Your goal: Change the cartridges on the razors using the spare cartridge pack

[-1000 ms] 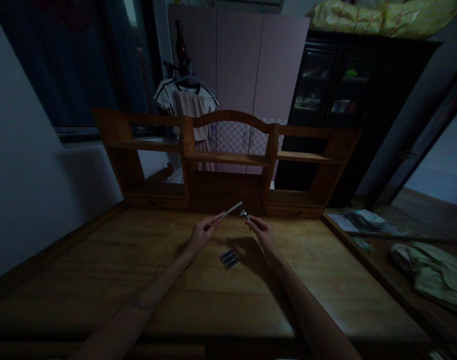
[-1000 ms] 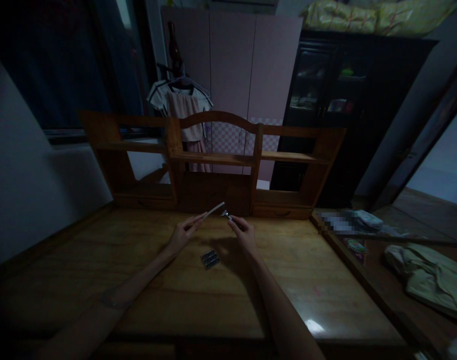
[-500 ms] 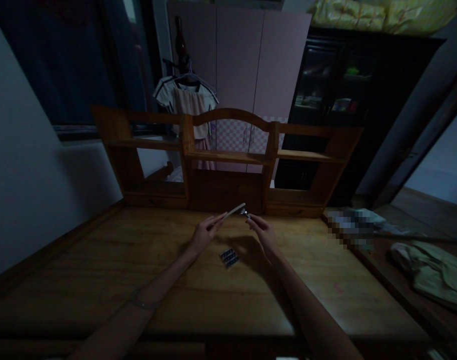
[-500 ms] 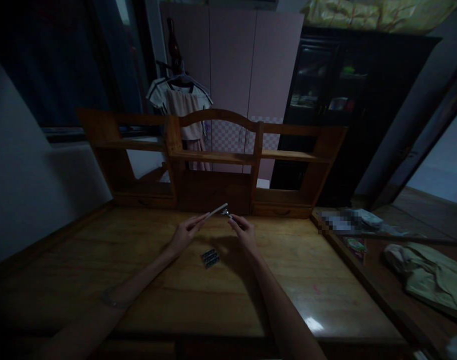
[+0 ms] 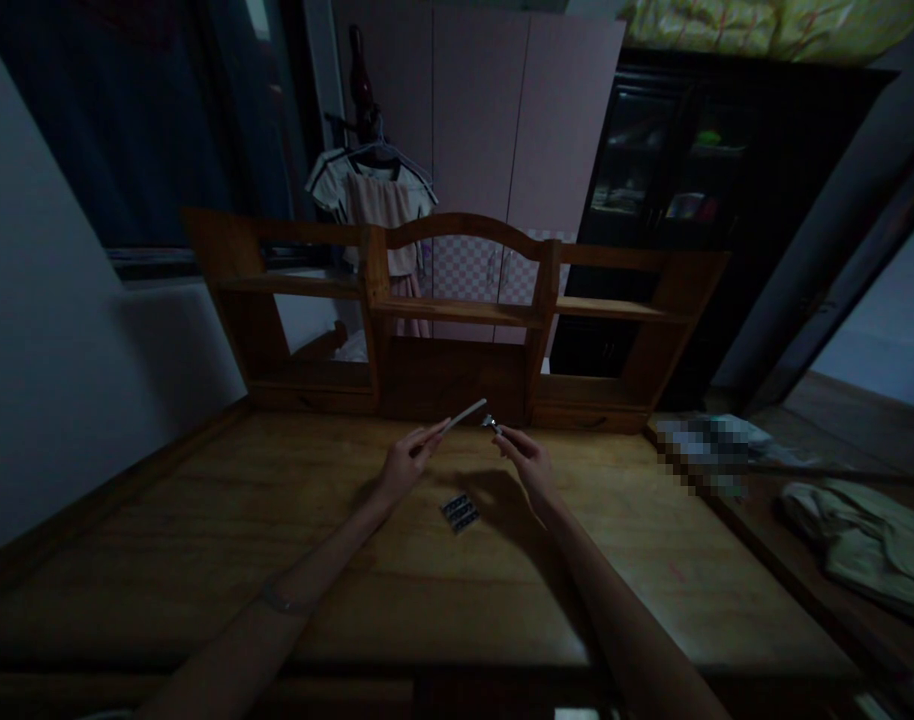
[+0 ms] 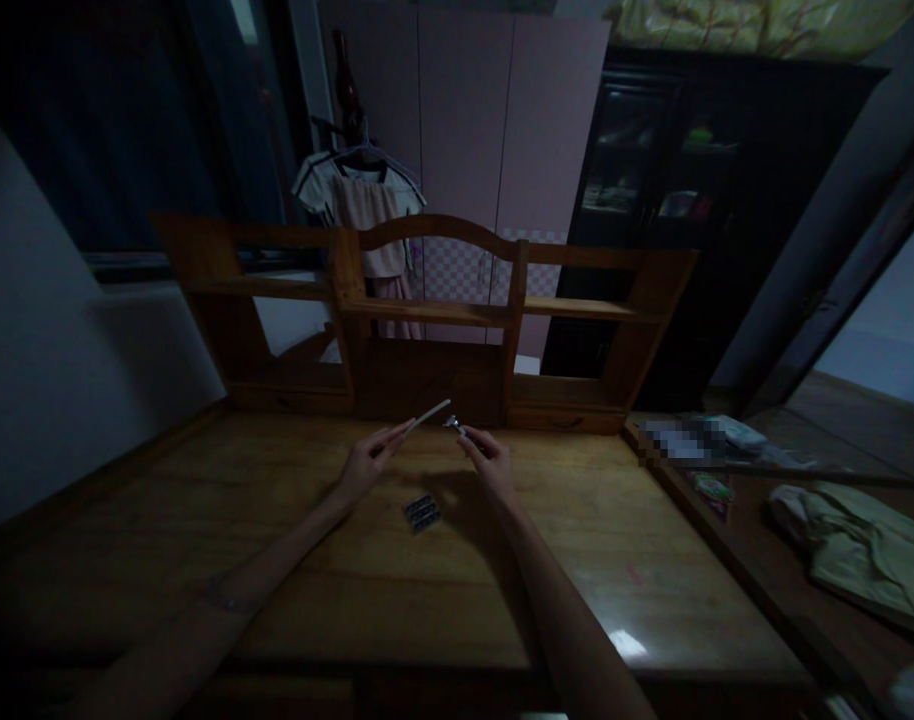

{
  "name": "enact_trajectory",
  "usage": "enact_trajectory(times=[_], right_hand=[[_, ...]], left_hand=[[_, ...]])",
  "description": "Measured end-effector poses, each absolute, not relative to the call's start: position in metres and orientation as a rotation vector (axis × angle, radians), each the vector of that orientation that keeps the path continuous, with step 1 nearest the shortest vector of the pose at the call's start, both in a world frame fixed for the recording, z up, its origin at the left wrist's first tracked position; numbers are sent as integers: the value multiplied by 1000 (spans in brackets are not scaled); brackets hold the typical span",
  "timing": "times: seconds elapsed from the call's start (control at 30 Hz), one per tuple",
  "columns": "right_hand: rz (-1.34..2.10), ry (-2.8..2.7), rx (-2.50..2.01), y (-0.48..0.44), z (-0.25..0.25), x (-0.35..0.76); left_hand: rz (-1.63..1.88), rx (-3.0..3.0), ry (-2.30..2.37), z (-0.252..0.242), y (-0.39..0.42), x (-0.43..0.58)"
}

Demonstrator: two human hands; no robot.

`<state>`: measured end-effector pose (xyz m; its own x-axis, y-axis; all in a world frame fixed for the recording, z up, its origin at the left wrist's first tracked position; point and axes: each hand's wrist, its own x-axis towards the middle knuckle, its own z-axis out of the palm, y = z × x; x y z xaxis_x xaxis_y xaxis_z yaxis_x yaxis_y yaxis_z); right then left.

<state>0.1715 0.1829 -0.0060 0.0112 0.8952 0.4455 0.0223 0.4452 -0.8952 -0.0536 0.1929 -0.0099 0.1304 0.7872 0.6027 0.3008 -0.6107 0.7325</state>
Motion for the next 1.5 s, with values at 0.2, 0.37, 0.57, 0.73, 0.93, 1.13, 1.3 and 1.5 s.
enact_trajectory(times=[0.2, 0.37, 0.57, 0.73, 0.93, 1.13, 1.3, 1.5], right_hand=[[793, -1406, -935, 179, -3, 172], [777, -1408, -956, 182, -4, 174], [783, -1376, -984, 186, -7, 176], [781, -1371, -1005, 185, -6, 176], [775, -1365, -1041, 189, -7, 176], [786, -1366, -1040, 191, -8, 176], [823, -1387, -1019, 193, -9, 173], [817, -1402, -994, 195, -12, 173]], left_hand=[[1453, 1985, 1016, -8, 191, -50], [1460, 1966, 1011, -9, 192, -49], [1478, 1915, 1012, -12, 195, -49], [1429, 1922, 948, -14, 196, -48], [1438, 1882, 1039, -15, 198, -51], [1392, 1920, 947, -11, 194, -47], [1431, 1878, 1011, -11, 197, -49], [1398, 1893, 984, -13, 195, -49]])
